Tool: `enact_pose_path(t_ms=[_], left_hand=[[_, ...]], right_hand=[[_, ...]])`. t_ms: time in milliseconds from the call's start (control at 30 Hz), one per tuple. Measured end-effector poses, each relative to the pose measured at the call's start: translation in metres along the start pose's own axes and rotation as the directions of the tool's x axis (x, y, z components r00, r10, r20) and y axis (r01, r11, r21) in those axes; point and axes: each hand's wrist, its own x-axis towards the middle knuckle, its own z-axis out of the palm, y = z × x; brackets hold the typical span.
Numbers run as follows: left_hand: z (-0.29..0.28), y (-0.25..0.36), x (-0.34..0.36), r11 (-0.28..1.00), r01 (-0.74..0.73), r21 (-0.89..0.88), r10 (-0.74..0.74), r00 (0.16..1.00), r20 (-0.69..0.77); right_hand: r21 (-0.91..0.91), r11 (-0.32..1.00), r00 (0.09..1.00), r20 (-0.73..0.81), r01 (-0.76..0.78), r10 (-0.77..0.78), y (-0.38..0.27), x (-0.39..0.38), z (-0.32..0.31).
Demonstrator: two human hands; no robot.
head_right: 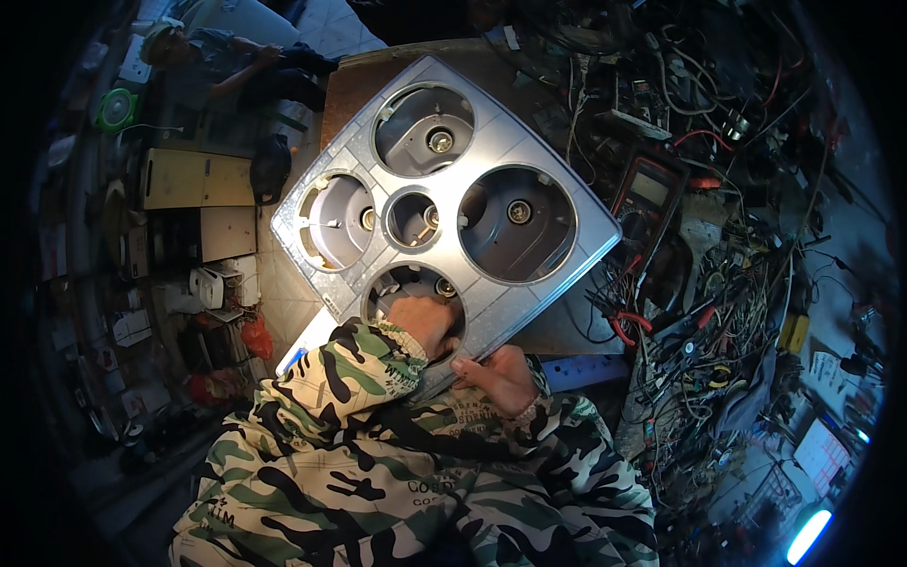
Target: The person disassembles a portable gas stove by removing the top cover and burner grates. They then use a screwdriver to remove screws from the base and detach the control panel, exposing the internal components.
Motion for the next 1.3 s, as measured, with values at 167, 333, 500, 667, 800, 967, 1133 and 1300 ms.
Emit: enact_pose_path(t_ms=[167, 333, 500, 667, 800, 967, 1133, 1300], left_hand=[[0.002, -0.005, -0.008, 0.995, -0.079, -0.056, 0.071, 0.989, -0.129], [-0.01, -0.036, -0.053, 0.87, -0.381, -0.312, 0.123, 0.782, -0.611], [-0.002, -0.092, -0.102, 0.723, -0.217, -0.656, -0.624, 0.203, -0.755], [0.038, -0.168, -0.084, -0.086, -0.486, -0.87, -0.785, 0.571, -0.242], [0.032, -0.155, -0.074, -0.386, -0.603, -0.699, -0.689, 0.692, -0.216], [0.048, -0.164, -0.071, -0.023, -0.751, -0.66, -0.595, 0.541, -0.594], [0.039, -0.163, -0.078, -0.394, -0.777, -0.491, -0.584, 0.624, -0.518], [0.033, -0.169, -0.08, -0.447, -0.765, -0.464, -0.521, 0.644, -0.56]], right_hand=[[0.063, 0.994, 0.989, -0.109, -0.092, 0.098, -0.002, 0.002, -0.004], [0.167, 0.986, 0.981, -0.192, 0.009, 0.023, -0.012, 0.003, 0.01], [0.204, 0.978, 0.983, -0.183, 0.037, 0.001, -0.011, 0.005, 0.011], [0.083, 0.996, 0.976, -0.216, -0.01, 0.028, -0.016, 0.008, 0.013], [0.037, 0.998, 0.98, -0.193, 0.045, -0.037, -0.015, 0.008, 0.013], [0.054, 0.991, 0.986, -0.118, 0.125, -0.118, -0.02, 0.005, 0.017], [0.11, 0.981, 0.984, -0.106, 0.158, -0.146, -0.026, -0.002, 0.027], [-0.107, 0.974, 0.973, -0.095, 0.2, -0.21, -0.038, -0.005, 0.024]])
